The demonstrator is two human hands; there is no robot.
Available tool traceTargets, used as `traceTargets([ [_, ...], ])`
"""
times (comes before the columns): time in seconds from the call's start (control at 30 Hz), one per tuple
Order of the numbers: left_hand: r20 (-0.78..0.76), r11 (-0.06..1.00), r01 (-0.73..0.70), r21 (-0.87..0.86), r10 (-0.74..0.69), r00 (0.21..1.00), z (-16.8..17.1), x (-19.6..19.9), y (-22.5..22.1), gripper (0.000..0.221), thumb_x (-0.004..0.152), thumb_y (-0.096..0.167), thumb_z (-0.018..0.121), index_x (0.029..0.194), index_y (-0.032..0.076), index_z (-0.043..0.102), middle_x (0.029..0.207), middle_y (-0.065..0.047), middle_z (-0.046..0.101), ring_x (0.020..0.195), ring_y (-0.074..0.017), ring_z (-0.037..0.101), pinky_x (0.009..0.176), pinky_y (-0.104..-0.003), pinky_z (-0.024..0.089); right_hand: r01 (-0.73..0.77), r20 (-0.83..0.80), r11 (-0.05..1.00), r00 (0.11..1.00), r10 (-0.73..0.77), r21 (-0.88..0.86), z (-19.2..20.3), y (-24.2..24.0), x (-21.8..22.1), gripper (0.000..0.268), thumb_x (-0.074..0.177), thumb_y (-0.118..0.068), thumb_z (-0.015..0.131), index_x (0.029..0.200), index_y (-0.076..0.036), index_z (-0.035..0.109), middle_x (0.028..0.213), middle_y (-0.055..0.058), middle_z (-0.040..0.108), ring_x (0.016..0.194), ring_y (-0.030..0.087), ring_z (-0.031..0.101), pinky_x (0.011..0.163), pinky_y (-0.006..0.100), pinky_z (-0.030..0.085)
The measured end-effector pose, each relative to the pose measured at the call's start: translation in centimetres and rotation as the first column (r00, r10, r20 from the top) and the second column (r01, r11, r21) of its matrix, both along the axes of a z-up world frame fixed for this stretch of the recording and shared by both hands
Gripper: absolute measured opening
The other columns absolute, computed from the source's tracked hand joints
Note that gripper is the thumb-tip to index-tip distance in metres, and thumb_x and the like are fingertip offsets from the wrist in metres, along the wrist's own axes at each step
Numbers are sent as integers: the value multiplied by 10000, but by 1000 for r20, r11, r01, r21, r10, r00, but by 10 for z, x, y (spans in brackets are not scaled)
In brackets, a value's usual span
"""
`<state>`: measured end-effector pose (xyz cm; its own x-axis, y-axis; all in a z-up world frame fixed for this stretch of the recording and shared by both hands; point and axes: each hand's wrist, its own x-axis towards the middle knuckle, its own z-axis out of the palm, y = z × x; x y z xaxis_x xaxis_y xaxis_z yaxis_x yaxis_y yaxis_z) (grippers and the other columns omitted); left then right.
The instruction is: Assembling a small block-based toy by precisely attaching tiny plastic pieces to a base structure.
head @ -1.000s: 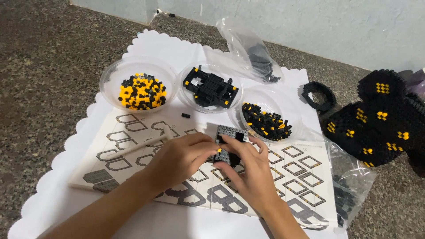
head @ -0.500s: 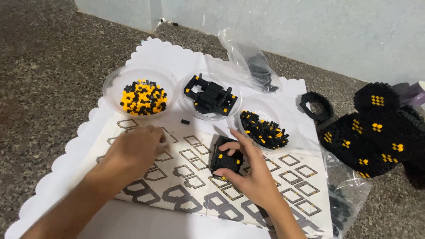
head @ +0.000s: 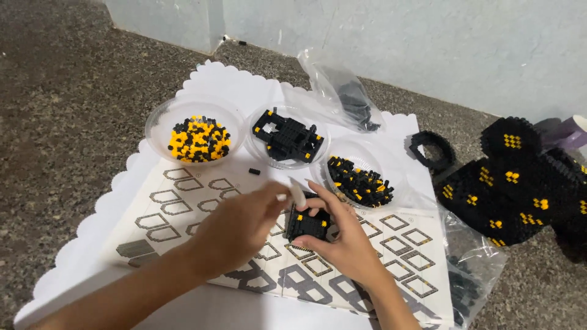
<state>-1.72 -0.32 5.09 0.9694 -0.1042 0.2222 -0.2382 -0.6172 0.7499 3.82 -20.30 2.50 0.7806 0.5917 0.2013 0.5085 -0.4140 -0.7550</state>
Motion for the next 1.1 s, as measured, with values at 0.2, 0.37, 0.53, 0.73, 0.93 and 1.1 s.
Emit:
traceTargets([
  [0.2, 49, 989, 120, 82, -124, 991, -8, 5, -7, 180, 981, 249, 388, 970, 126, 519, 591, -104, 576, 447, -304, 564, 435, -420, 387, -15, 14, 999, 1000, 14, 49, -5, -1, 3, 845, 685, -267, 820, 1400, -120, 393, 962, -19, 602, 933, 124, 542, 945, 285, 315],
  [0.37, 73, 982, 136, 134, -147, 986, -3, 9, -6, 108, 954, 191, 437, 994, 118, 505, 604, -125, 579, 458, -304, 544, 438, -434, 356, -38, -43, 993, 998, 44, 115, -5, -2, 5, 851, 672, -194, 831, 1396, -99, 394, 973, 21, 584, 919, 133, 540, 904, 268, 412],
  [0.53, -31, 955, 102, 278, -97, 995, -16, 12, -5, 188, 992, 285, 379, 967, 127, 477, 660, -127, 551, 605, -338, 544, 505, -487, 373, -48, -68, 991, 996, 57, 121, 0, -1, 4, 856, 664, -182, 834, 1392, -89, 395, 999, 19, 604, 929, 133, 546, 909, 271, 429],
  [0.73, 6, 939, 122, 320, -131, 991, -10, 10, -5, 174, 997, 228, 364, 982, 116, 497, 571, -107, 556, 449, -302, 504, 429, -454, 337, -44, -177, 989, 982, 69, 138, 13, -2, 0, 891, 628, -119, 850, 1390, -98, 389, 1064, 37, 623, 1011, 148, 539, 971, 273, 390],
  [0.93, -110, 933, 32, 359, 8, 994, 1, 8, -10, 229, 979, 288, 378, 1117, 190, 532, 741, -126, 642, 649, -343, 620, 546, -494, 438, -78, -186, 993, 978, 94, 93, 23, -4, -3, 910, 649, -127, 824, 1421, -155, 343, 1168, 55, 634, 1174, 191, 546, 1050, 331, 362],
  [1.1, -172, 940, 47, 337, 13, 985, -17, 11, -14, 257, 1000, 354, 310, 966, 150, 462, 601, -110, 560, 555, -367, 558, 531, -508, 376, -25, -241, 998, 970, 39, 63, 14, -6, 2, 889, 640, -118, 835, 1406, -166, 385, 1173, 42, 632, 1173, 144, 533, 1052, 277, 334],
])
